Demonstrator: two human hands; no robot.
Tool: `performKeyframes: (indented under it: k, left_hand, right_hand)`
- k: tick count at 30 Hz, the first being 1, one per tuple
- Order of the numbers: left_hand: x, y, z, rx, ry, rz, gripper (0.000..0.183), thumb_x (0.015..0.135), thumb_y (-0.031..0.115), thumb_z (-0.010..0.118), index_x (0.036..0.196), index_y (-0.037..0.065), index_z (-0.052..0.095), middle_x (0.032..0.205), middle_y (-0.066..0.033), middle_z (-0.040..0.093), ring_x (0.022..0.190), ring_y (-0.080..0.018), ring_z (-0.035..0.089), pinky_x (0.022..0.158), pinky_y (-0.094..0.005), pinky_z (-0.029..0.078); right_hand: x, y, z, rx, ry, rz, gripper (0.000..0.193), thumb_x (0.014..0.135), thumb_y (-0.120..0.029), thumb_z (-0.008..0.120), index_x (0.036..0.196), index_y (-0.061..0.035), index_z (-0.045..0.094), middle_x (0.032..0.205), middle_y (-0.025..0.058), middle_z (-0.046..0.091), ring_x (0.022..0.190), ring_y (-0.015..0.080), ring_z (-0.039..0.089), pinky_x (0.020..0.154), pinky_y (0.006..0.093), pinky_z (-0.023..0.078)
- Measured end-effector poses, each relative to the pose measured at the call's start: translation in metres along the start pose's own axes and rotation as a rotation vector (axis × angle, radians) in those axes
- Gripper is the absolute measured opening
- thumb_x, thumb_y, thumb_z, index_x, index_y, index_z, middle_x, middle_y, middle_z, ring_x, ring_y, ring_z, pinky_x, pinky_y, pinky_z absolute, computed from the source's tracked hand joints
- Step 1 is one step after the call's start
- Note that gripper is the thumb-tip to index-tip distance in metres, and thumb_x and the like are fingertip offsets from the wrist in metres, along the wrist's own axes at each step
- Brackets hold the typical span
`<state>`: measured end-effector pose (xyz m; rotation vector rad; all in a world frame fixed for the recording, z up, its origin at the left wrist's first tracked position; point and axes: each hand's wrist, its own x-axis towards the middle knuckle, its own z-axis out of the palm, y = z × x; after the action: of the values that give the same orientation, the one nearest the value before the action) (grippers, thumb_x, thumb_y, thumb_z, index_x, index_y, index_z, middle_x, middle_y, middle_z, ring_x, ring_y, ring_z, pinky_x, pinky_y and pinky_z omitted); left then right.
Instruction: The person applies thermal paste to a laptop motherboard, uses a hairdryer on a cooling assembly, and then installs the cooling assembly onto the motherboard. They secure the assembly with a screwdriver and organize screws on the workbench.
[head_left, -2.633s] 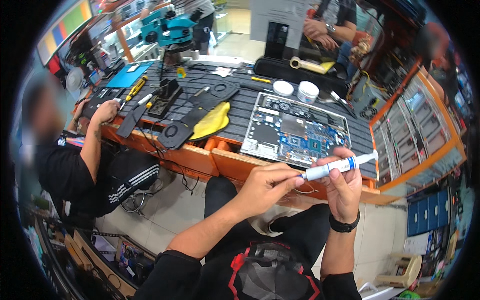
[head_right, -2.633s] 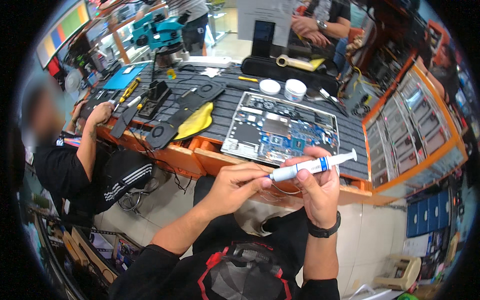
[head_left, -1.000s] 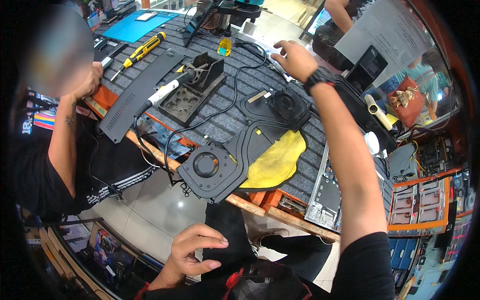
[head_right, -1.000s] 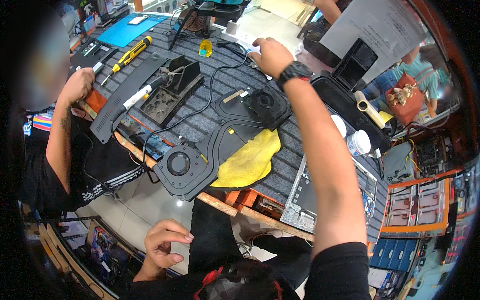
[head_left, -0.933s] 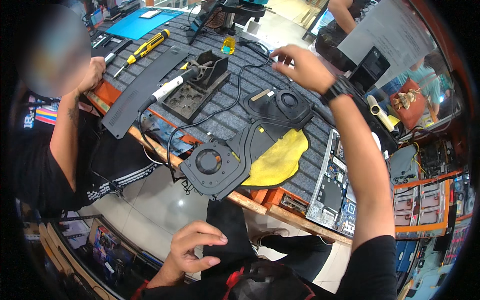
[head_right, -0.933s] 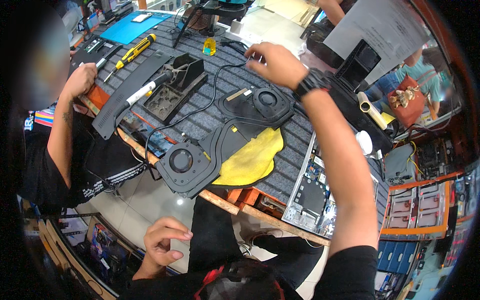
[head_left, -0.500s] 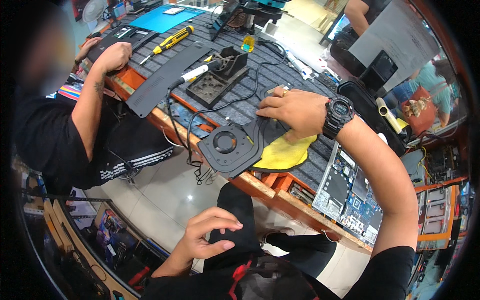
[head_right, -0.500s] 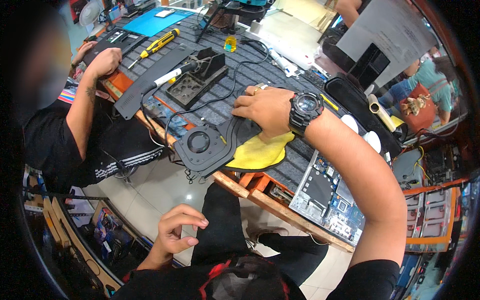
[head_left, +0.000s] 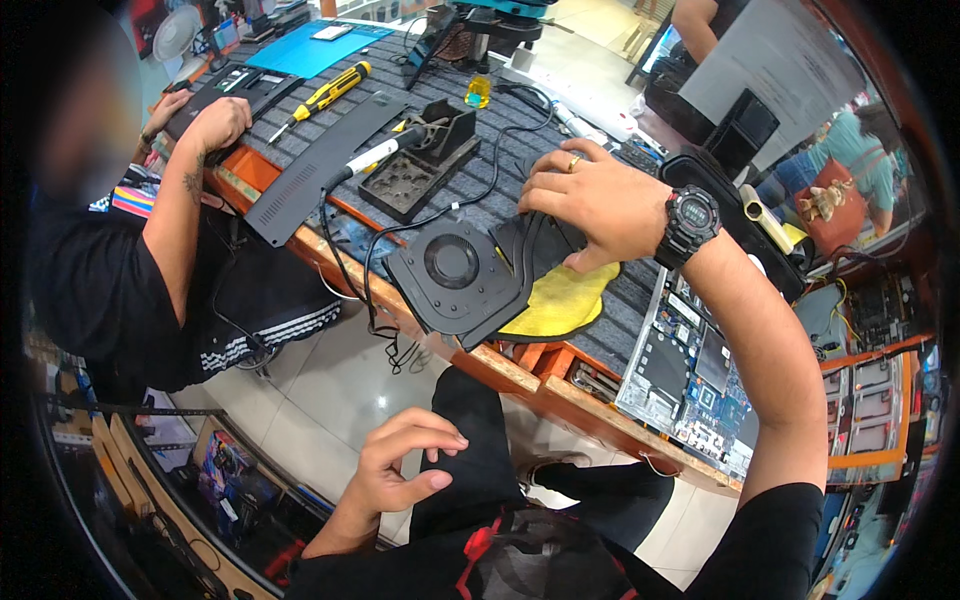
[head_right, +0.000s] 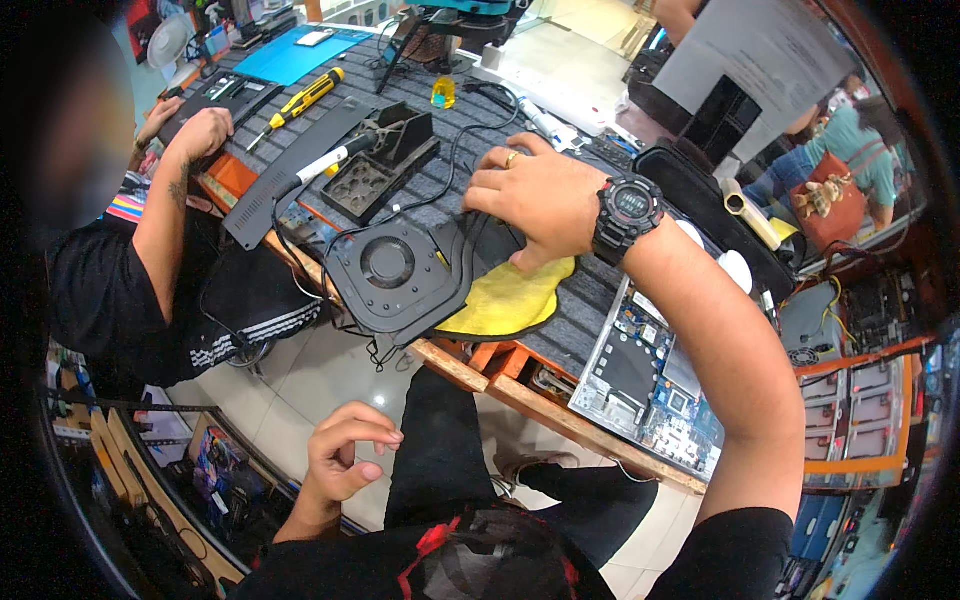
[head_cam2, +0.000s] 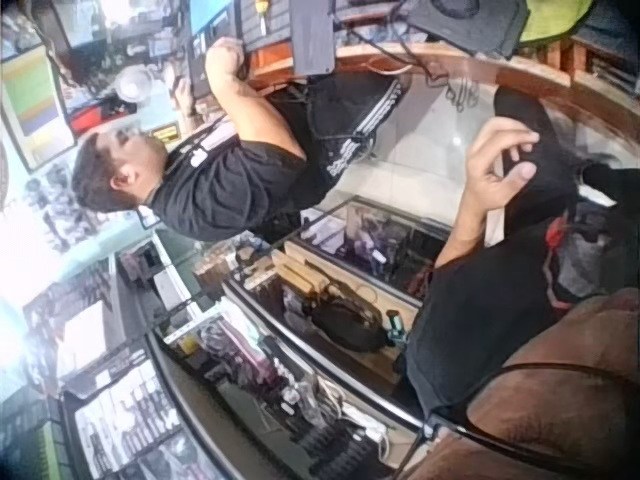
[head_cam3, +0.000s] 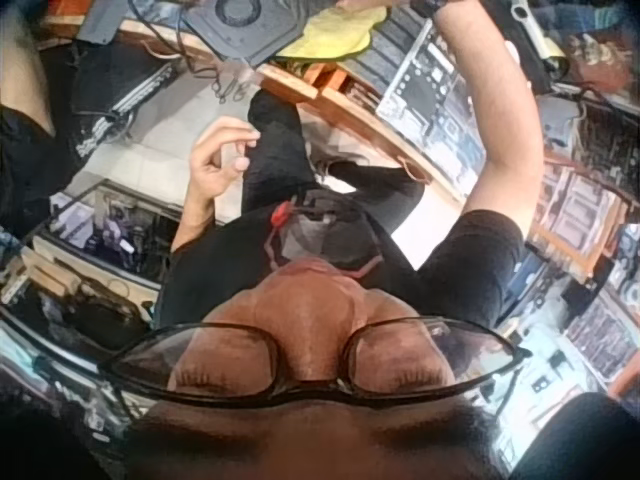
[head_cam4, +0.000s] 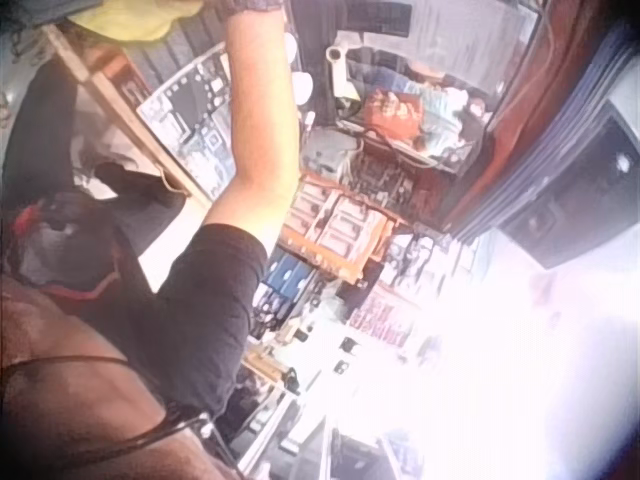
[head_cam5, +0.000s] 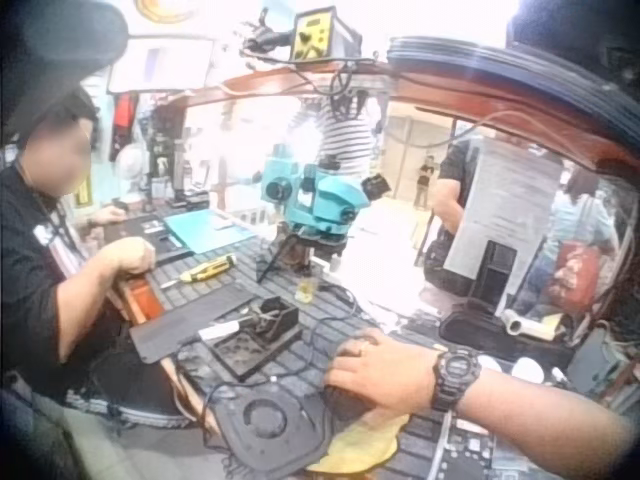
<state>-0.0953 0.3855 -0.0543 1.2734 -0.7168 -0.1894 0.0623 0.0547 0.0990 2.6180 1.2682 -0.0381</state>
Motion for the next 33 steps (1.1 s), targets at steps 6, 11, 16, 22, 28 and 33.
performKeyframes:
  k: [6, 11, 16, 22, 28, 33]
  left_hand:
    - [0.016, -0.002, 0.018, -0.046, 0.007, 0.016, 0.033, 0.087, 0.018, 0.078, 0.111, -0.003, 0.072, 0.107, -0.0165, 0.068, 0.089, -0.0191, 0.065, 0.071, -0.0284, 0.051]
    - [0.074, 0.012, 0.04, 0.175, -0.014, 0.151, 0.046, 0.082, 0.025, 0.082, 0.117, -0.002, 0.07, 0.106, -0.0128, 0.067, 0.092, -0.0207, 0.064, 0.082, -0.0328, 0.051]
    - [0.156, 0.067, 0.088, 0.27, 0.007, 0.326, 0.083, 0.075, 0.037, 0.086, 0.14, -0.003, 0.052, 0.135, -0.0151, 0.053, 0.127, -0.0271, 0.052, 0.105, -0.0404, 0.044]
    - [0.13, 0.115, 0.135, 0.073, -0.085, 0.051, 0.105, 0.065, 0.034, 0.093, 0.147, -0.006, 0.042, 0.148, -0.0165, 0.046, 0.134, -0.0262, 0.049, 0.111, -0.0389, 0.042]
    - [0.081, 0.13, 0.162, 0.076, -0.093, 0.184, 0.115, 0.057, 0.054, 0.092, 0.142, -0.007, 0.046, 0.141, -0.0218, 0.048, 0.133, -0.0329, 0.049, 0.114, -0.0458, 0.037]
    - [0.051, 0.138, 0.162, 0.182, -0.086, 0.234, 0.111, 0.061, 0.054, 0.092, 0.14, -0.008, 0.046, 0.136, -0.0222, 0.053, 0.13, -0.0329, 0.051, 0.114, -0.0471, 0.038]
  right_hand:
    - [-0.04, 0.012, -0.024, 0.07, 0.287, 0.103, 0.071, 0.068, -0.034, 0.085, 0.13, -0.012, 0.058, 0.128, 0.0093, 0.063, 0.126, 0.03, 0.056, 0.11, 0.0489, 0.04]
    - [-0.081, 0.002, -0.063, 0.165, 0.498, 0.238, 0.071, 0.073, -0.036, 0.086, 0.131, -0.0073, 0.058, 0.128, 0.0138, 0.064, 0.124, 0.0335, 0.057, 0.108, 0.0444, 0.042]
    - [-0.128, -0.05, -0.096, 0.435, 0.715, 0.261, 0.071, 0.072, -0.034, 0.088, 0.128, 0.0006, 0.061, 0.122, 0.0171, 0.067, 0.119, 0.0281, 0.063, 0.106, 0.0383, 0.046]
    - [-0.17, -0.152, -0.094, 0.546, 0.868, 0.25, 0.077, 0.069, -0.041, 0.088, 0.126, 0.0008, 0.06, 0.134, 0.0168, 0.064, 0.12, 0.0348, 0.061, 0.103, 0.0433, 0.046]
    - [-0.199, -0.235, -0.073, 0.608, 0.904, 0.363, 0.072, 0.07, -0.039, 0.084, 0.126, -0.0032, 0.056, 0.123, 0.0144, 0.06, 0.121, 0.0339, 0.055, 0.102, 0.046, 0.038]
    - [-0.205, -0.262, -0.064, 0.602, 0.972, 0.335, 0.075, 0.073, -0.046, 0.084, 0.128, -0.0029, 0.057, 0.124, 0.013, 0.06, 0.124, 0.0314, 0.055, 0.102, 0.0482, 0.037]
